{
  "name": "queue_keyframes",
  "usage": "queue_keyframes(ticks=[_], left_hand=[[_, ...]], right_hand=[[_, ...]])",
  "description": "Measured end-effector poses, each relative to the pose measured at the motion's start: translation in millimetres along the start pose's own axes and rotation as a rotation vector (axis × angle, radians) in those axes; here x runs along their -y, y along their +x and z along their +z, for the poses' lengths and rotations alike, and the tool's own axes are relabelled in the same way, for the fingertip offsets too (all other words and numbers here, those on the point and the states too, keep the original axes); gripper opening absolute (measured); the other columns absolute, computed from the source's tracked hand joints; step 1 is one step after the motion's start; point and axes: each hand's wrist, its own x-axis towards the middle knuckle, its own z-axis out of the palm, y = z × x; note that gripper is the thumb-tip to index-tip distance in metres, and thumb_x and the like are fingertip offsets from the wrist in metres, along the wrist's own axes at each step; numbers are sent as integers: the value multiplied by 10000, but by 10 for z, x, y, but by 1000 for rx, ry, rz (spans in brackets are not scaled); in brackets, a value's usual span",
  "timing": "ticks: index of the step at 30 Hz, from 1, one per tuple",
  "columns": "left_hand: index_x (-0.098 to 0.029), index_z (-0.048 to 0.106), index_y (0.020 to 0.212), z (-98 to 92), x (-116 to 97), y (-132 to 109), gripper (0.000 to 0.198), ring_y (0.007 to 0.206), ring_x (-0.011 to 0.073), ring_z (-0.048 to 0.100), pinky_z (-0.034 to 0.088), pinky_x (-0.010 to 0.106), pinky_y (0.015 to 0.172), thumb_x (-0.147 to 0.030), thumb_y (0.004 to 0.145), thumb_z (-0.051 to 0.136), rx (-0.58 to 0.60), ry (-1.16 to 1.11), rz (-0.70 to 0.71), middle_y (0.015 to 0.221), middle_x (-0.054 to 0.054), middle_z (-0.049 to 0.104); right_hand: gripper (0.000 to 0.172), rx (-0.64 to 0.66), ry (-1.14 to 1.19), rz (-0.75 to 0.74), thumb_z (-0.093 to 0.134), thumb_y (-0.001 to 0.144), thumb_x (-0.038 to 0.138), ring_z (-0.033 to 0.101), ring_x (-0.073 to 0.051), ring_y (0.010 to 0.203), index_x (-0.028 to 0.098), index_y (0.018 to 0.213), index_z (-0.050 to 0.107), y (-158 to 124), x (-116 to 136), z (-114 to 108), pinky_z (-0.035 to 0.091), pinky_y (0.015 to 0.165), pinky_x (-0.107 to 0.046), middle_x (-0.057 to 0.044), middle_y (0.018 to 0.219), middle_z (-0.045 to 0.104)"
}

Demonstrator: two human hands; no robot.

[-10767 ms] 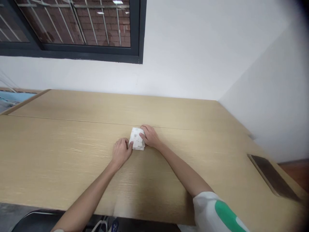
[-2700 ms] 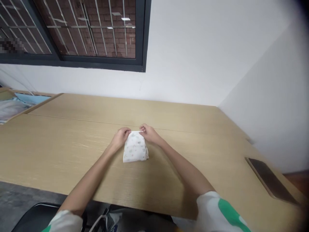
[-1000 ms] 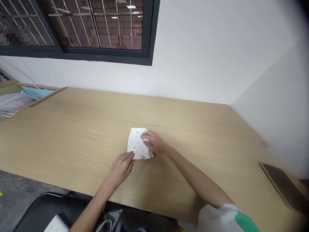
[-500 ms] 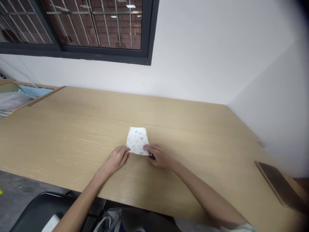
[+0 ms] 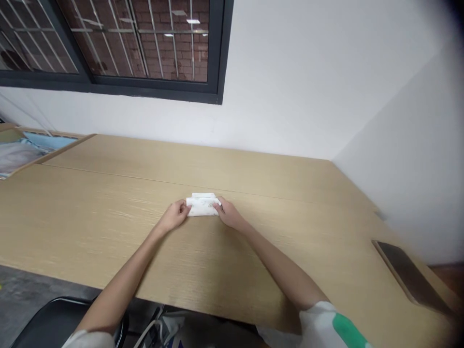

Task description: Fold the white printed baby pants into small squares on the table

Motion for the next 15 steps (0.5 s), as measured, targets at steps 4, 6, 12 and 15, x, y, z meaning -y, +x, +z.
queue_keyframes(ticks=[4, 6, 12, 15], left_hand=[[-186, 647, 985, 78, -66, 224, 325, 751, 177, 637, 449, 250, 707, -427, 961, 430, -88, 95, -121, 871, 68, 715], [-191, 651, 993, 125, -91, 286, 308, 805, 215, 667, 479, 285, 755, -411, 958, 438, -118, 149, -174, 922, 112, 729], [-144, 648, 1044, 255, -133, 312, 331, 1010, 319, 688, 534, 456, 946, -377, 971, 425, -223, 255, -173, 1013, 207, 708], [-104, 549, 1279, 302, -193, 288, 455, 1247, 318, 595, 470, 521, 1115, -383, 998, 325, -295, 258, -40, 1256, 242, 627]], right_hand=[[225, -184, 9, 115, 500, 997, 357, 641, -225, 952, 186, 1123, 575, 208, -55, 138, 482, 849, -350, -87, 1030, 691], [239, -258, -4, 149, 541, 973, 333, 636, -234, 993, 179, 1155, 563, 266, -86, 201, 486, 877, -364, -98, 1059, 682], [289, -398, -324, 68, 533, 984, 266, 577, -304, 1155, 128, 1234, 575, 275, -52, 243, 459, 986, -458, -193, 1230, 623], [368, -327, -505, -126, 434, 1024, 230, 504, -322, 1299, 106, 1349, 558, 268, 36, 244, 400, 1071, -489, -217, 1375, 570]])
